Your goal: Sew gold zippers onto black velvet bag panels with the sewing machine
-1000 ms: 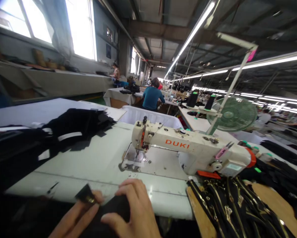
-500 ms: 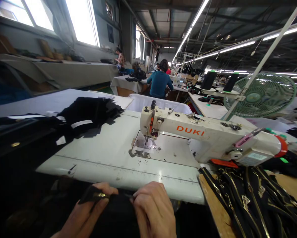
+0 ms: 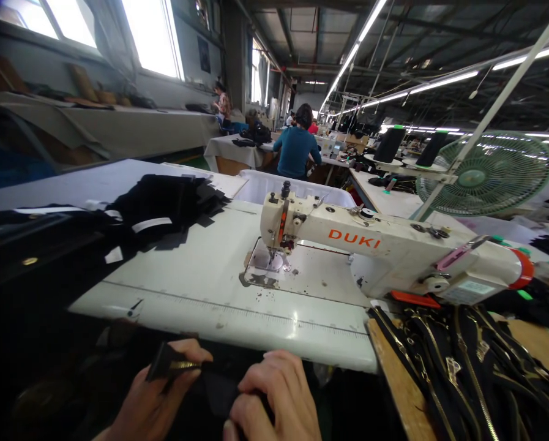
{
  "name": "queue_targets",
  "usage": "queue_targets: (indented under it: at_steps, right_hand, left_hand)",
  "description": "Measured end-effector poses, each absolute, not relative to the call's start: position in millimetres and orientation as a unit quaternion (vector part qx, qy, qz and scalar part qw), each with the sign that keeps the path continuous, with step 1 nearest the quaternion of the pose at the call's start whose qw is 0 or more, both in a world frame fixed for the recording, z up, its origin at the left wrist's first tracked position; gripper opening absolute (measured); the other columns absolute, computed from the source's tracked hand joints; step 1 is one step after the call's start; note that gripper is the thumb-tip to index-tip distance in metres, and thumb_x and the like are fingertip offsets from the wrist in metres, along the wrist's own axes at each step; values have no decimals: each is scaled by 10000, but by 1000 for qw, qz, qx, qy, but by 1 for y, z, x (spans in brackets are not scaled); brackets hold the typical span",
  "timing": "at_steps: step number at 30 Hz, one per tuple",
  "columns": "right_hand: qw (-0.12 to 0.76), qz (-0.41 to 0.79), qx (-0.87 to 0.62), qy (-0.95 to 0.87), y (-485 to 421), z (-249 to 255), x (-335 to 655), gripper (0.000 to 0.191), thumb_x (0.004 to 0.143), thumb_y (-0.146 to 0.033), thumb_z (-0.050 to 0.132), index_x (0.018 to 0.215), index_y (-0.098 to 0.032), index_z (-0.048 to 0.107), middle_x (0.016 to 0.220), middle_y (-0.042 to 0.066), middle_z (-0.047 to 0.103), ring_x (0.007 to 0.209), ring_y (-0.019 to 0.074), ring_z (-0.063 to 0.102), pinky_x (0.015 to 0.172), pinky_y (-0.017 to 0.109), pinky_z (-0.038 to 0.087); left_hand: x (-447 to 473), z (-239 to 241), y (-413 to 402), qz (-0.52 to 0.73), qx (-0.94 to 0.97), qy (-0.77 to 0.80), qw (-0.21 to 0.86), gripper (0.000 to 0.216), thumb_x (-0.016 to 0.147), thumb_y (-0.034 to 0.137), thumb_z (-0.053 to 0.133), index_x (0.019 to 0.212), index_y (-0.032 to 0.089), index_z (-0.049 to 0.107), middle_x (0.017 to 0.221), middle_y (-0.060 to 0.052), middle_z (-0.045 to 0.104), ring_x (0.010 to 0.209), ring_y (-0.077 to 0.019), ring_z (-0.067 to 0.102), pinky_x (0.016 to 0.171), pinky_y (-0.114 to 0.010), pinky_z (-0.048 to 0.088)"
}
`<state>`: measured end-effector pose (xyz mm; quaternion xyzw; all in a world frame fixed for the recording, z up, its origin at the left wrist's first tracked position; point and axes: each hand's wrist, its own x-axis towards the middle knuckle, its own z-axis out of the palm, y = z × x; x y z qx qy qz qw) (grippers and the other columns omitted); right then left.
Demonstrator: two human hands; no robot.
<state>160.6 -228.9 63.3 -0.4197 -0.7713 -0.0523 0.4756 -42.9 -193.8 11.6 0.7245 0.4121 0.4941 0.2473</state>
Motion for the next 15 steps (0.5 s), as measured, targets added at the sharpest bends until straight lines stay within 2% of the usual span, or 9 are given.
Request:
queue_targets:
  at_steps: [3, 6, 9, 10, 12, 15]
  right_hand:
    - [488, 7, -422, -764, -229, 66, 158, 244, 935, -249, 519, 696, -218, 483, 774, 45, 626, 738, 193, 629, 699, 332, 507]
    - [509, 48, -443, -736, -232, 67, 155, 271, 915, -138, 575, 688, -211, 446, 660, -14, 567, 576, 112, 551, 565, 239, 438]
    - [499, 84, -504, -700, -233, 66, 153, 148, 874, -157, 639, 801, -216, 525, 630, -52, 514, 496, 86, 499, 483, 202, 413]
    - [493, 90, -515, -696, -232, 66, 152, 63, 877, -187, 628, 887, -214, 572, 670, -41, 530, 514, 95, 517, 482, 201, 427]
    - [484, 90, -513, -703, -231, 66, 153, 148, 891, -209, 582, 1030, -219, 633, 776, 0, 564, 597, 119, 569, 512, 212, 461]
    - [488, 79, -468, -733, -231, 64, 153, 164, 916, -178, 563, 993, -244, 692, 852, 41, 596, 708, 150, 607, 588, 251, 496]
  left_hand:
    - [-44, 13, -192, 505, 746, 382, 207, 74, 976, 229, 529, 983, 255, 598, 832, 19, 685, 740, -143, 677, 710, -182, 536]
    - [-44, 16, -194, 503, 752, 376, 199, 75, 977, 218, 522, 976, 257, 586, 829, 28, 674, 736, -129, 670, 713, -169, 529]
    - [-43, 22, -197, 511, 748, 373, 201, 79, 985, 224, 508, 959, 254, 576, 795, 33, 654, 689, -125, 653, 682, -176, 520]
    - [-43, 23, -197, 510, 751, 369, 200, 80, 984, 219, 508, 953, 253, 573, 785, 35, 649, 676, -125, 648, 673, -180, 517]
    - [-43, 26, -198, 507, 759, 355, 202, 77, 977, 201, 512, 946, 249, 564, 767, 37, 640, 652, -124, 637, 664, -189, 512]
    - [-44, 28, -199, 501, 772, 331, 210, 107, 961, 146, 503, 966, 243, 548, 764, 34, 635, 650, -124, 630, 687, -209, 511]
